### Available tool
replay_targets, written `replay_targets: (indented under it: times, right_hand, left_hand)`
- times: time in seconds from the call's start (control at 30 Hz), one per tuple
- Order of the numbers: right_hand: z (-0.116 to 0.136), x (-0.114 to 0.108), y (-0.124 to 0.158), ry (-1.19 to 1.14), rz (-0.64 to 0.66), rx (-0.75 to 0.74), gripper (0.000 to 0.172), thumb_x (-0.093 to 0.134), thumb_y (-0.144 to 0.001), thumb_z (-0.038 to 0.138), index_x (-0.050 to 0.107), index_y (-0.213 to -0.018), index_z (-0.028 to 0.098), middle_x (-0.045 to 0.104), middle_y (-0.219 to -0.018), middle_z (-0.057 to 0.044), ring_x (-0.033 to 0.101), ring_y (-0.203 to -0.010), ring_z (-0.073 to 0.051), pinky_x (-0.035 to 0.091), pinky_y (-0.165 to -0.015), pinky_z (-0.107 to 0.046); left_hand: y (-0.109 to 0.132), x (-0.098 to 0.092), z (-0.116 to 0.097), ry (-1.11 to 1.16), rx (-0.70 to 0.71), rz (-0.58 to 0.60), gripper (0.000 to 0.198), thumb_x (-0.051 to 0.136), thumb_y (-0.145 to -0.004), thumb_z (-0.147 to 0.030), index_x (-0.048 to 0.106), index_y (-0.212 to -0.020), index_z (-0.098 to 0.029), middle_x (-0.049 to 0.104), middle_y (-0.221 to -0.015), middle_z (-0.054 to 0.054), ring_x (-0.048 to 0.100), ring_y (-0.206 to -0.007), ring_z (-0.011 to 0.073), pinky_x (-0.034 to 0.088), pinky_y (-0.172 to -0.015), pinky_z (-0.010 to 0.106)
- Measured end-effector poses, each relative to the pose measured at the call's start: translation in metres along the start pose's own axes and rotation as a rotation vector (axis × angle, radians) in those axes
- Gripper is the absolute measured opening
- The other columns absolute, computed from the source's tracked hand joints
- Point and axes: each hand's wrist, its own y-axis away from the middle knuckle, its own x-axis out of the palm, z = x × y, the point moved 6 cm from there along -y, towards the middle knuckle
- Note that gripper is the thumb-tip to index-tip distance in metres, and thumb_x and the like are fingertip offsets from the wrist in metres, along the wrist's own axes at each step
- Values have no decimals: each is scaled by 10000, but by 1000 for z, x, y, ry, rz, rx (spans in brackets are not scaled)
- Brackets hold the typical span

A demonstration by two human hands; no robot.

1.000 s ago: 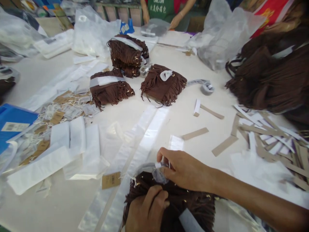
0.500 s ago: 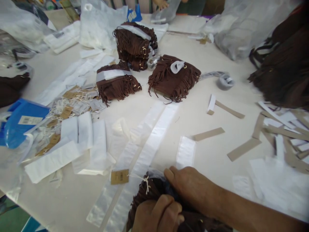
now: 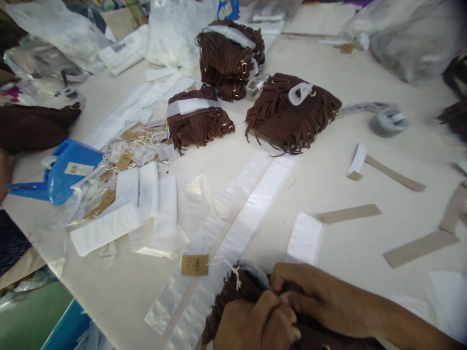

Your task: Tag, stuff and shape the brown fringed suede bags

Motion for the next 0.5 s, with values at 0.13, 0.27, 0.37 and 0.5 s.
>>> replay_targets:
  times: [0.13, 0.27, 0.37, 0.5]
  right_hand:
    - [-15, 11, -9, -212, 63, 123, 72, 521, -846, 214, 569, -900, 217, 555, -702, 45, 496, -637, -101, 353, -537, -195]
    - [-7, 12, -13, -152, 37, 135, 79, 599, -759, 198, 574, -834, 188, 530, -686, 53, 453, -636, -91, 310, -523, -185]
    - [1, 8, -14, -182, 39, 74, 65, 561, -783, 180, 585, -843, 184, 532, -710, 55, 459, -650, -83, 325, -546, -180]
    - [6, 8, -17, -125, 92, -60, 59, 557, -771, 121, 551, -794, 176, 485, -684, 72, 448, -642, -71, 319, -554, -173]
  left_hand:
    - [0, 3, 1, 50, 6, -7, 116, 516, -913, -178, 572, -814, -157, 641, -672, -21, 570, -452, 66, 346, -311, 229]
    - [2, 6, 4, 69, -22, 42, 130, 465, -926, -171, 579, -864, -166, 663, -719, -6, 601, -477, 85, 431, -372, 216]
    - [2, 9, 6, 39, -12, 169, 94, 494, -918, -181, 588, -931, -183, 696, -789, 1, 657, -550, 102, 498, -445, 208]
    - [3, 6, 10, -23, 30, 169, 115, 496, -924, -210, 601, -969, -200, 731, -830, 2, 690, -595, 106, 501, -460, 182]
